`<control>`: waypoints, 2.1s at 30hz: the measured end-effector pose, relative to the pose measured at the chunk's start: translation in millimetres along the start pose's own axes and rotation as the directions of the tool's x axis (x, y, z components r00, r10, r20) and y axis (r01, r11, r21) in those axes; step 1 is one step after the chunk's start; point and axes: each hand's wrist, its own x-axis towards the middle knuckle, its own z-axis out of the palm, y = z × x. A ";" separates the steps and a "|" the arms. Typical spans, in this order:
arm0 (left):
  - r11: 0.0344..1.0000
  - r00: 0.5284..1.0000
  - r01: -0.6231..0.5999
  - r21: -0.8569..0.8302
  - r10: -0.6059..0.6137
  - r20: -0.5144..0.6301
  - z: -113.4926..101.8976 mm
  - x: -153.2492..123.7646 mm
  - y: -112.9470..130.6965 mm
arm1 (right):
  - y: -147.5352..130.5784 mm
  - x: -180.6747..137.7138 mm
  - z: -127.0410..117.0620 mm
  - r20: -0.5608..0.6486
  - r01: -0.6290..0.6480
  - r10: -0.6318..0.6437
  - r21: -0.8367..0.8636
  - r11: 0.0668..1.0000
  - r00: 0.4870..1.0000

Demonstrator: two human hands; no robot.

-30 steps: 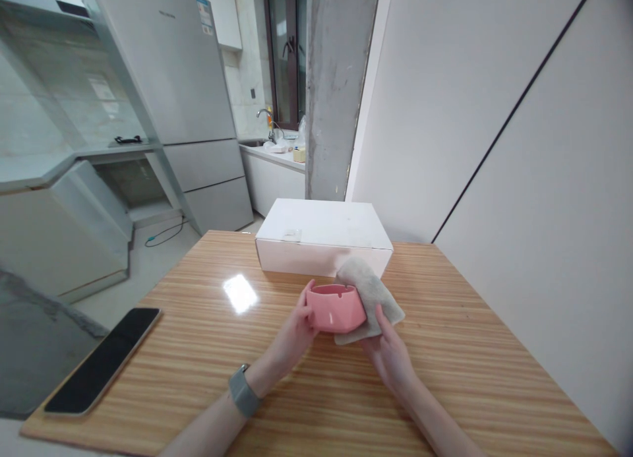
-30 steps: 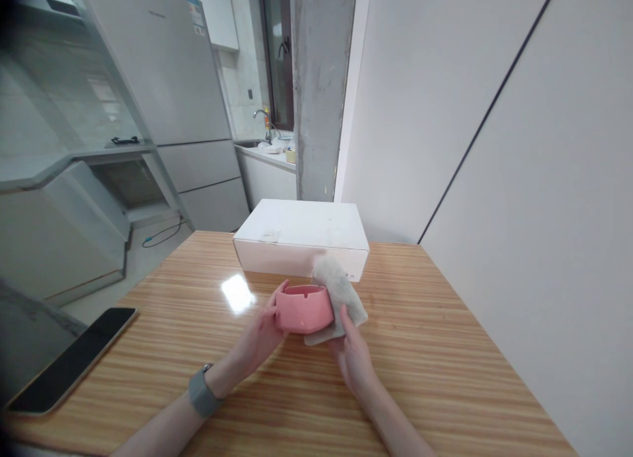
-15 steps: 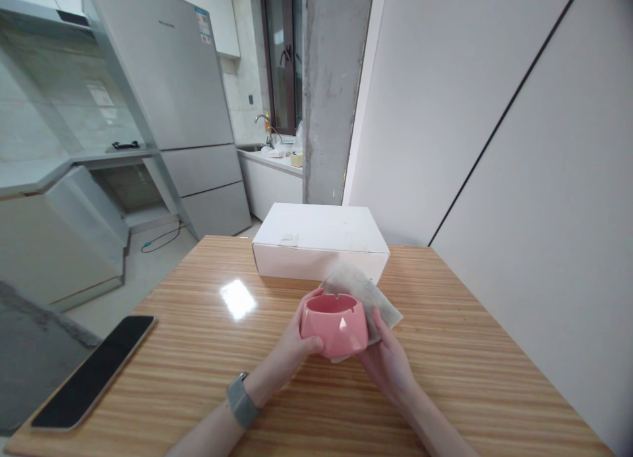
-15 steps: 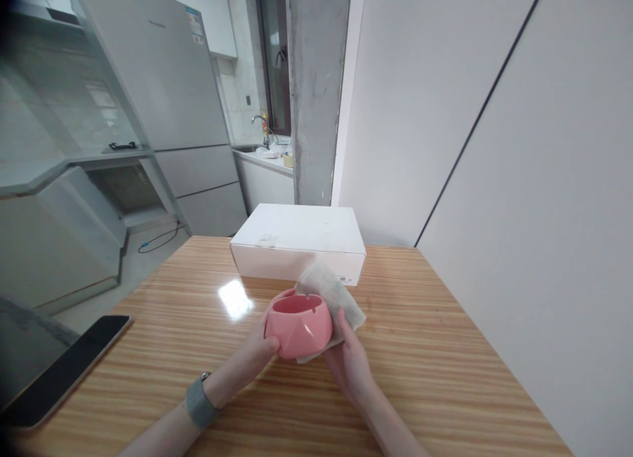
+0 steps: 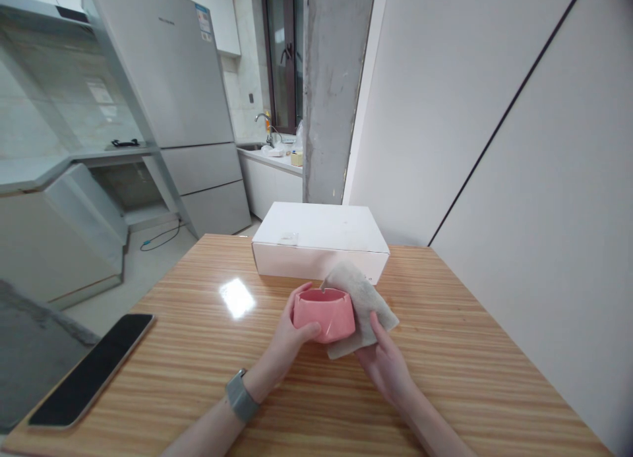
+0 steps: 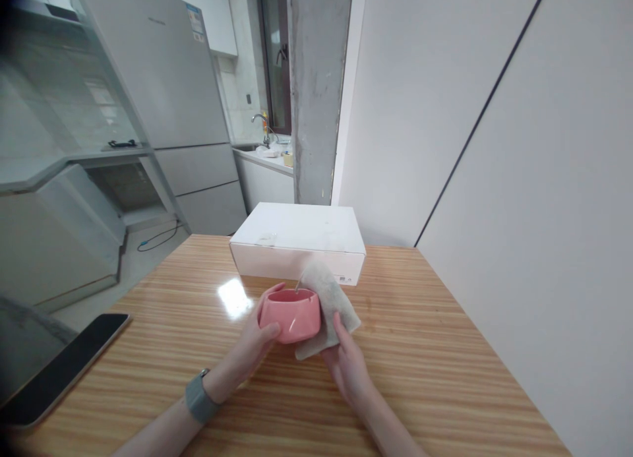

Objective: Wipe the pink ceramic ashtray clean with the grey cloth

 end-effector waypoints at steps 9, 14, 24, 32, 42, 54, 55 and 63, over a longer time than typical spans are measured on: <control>0.978 0.992 0.123 -0.165 -0.125 0.003 0.2 5.2 -5.7 | 2.0 3.7 -3.4 -0.074 0.070 -0.071 -0.020 0.997 0.995; 0.974 0.982 0.183 -0.134 -0.173 0.079 1.2 0.8 -3.7 | -6.2 6.3 -0.9 -0.083 0.086 -0.083 0.028 0.996 0.993; 0.995 0.994 0.052 -0.087 -0.043 0.105 7.8 -2.5 4.6 | -3.7 0.9 8.5 0.072 -0.009 0.006 0.032 0.999 0.997; 0.994 0.992 0.087 -0.070 -0.080 0.096 -0.5 3.2 -6.8 | -1.6 2.7 2.3 0.086 -0.048 0.047 0.013 0.999 0.995; 0.999 0.999 0.036 -0.002 -0.036 -0.005 -2.3 4.6 -10.4 | 2.5 4.3 -3.9 -0.021 -0.021 0.020 -0.018 1.000 1.000; 0.964 0.989 0.145 -0.224 -0.149 -0.003 -0.5 7.3 -12.6 | 2.4 6.0 -5.4 -0.071 0.059 -0.059 -0.004 0.998 0.996; 0.965 0.988 0.152 -0.213 -0.152 0.016 0.5 6.2 -12.1 | 0.6 6.5 -5.6 -0.075 0.067 -0.066 0.000 0.998 0.995; 0.994 1.000 -0.014 0.108 0.013 0.008 2.3 -1.4 -4.4 | -6.9 4.8 4.5 0.087 -0.012 0.009 0.033 0.999 0.996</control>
